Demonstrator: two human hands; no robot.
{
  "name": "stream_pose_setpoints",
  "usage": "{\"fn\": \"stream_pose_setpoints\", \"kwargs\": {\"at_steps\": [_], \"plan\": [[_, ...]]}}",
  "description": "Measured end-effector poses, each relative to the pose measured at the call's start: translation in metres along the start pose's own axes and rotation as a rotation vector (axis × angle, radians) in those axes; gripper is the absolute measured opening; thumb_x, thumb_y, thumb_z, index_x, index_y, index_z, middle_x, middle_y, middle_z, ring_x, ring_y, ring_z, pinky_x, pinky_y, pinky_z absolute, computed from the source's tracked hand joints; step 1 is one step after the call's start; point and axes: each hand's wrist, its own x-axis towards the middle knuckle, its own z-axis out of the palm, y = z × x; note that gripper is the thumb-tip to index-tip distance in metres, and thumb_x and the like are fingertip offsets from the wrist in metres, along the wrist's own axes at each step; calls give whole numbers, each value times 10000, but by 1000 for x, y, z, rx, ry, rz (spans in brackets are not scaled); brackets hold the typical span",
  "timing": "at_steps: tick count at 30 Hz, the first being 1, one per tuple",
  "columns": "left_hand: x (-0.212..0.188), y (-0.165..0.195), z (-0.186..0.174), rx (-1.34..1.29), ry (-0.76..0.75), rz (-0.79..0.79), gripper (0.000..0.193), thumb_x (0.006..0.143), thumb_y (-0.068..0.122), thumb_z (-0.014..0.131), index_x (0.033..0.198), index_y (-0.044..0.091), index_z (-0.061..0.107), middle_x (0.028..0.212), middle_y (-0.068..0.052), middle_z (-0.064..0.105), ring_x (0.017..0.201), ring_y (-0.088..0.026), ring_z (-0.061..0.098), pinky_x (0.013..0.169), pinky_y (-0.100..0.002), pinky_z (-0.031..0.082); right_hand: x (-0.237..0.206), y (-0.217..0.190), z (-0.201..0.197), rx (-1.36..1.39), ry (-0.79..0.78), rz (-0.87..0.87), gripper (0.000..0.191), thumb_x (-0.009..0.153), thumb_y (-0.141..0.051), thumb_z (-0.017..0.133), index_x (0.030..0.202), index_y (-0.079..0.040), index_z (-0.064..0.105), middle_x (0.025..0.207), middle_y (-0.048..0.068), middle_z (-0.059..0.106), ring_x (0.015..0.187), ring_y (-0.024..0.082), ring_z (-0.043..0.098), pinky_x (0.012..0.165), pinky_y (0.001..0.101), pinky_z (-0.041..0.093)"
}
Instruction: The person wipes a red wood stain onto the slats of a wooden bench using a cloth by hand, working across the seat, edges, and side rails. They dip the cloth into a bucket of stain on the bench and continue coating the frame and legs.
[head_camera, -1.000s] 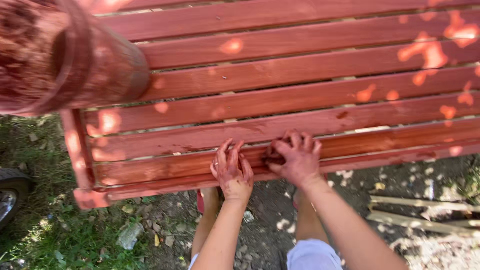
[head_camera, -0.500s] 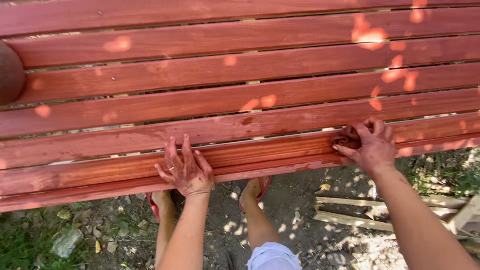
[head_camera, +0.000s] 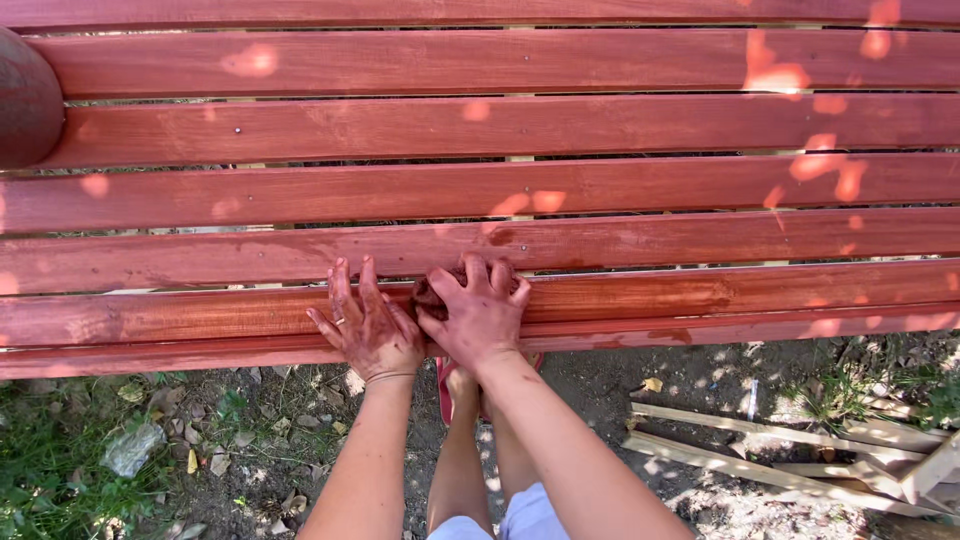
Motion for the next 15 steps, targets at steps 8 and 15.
{"fn": "stream_pose_setpoints", "kwargs": {"at_steps": [8, 15], "plan": [[-1, -5, 0, 118, -10, 48, 670, 938, 145, 520, 1590, 183, 372, 1661, -147, 260, 1597, -311, 182, 1244, -678, 16, -28, 148, -48, -104, 137, 53, 622, 625, -573, 832, 1173, -321, 683, 1268, 65, 466, 1258, 345, 373, 1036, 636, 298], [-1, 0, -7, 210, 52, 44, 613, 987, 198, 547, 1583, 172, 406, 1669, -137, 297, 1611, -326, 223, 1257, -692, 29, -68, 382, -100, -157, 199, 186, 619, 633, -521, 860, 1196, -314, 708, 1331, 34, 474, 1304, 321, 391, 1049, 583, 358]]}}
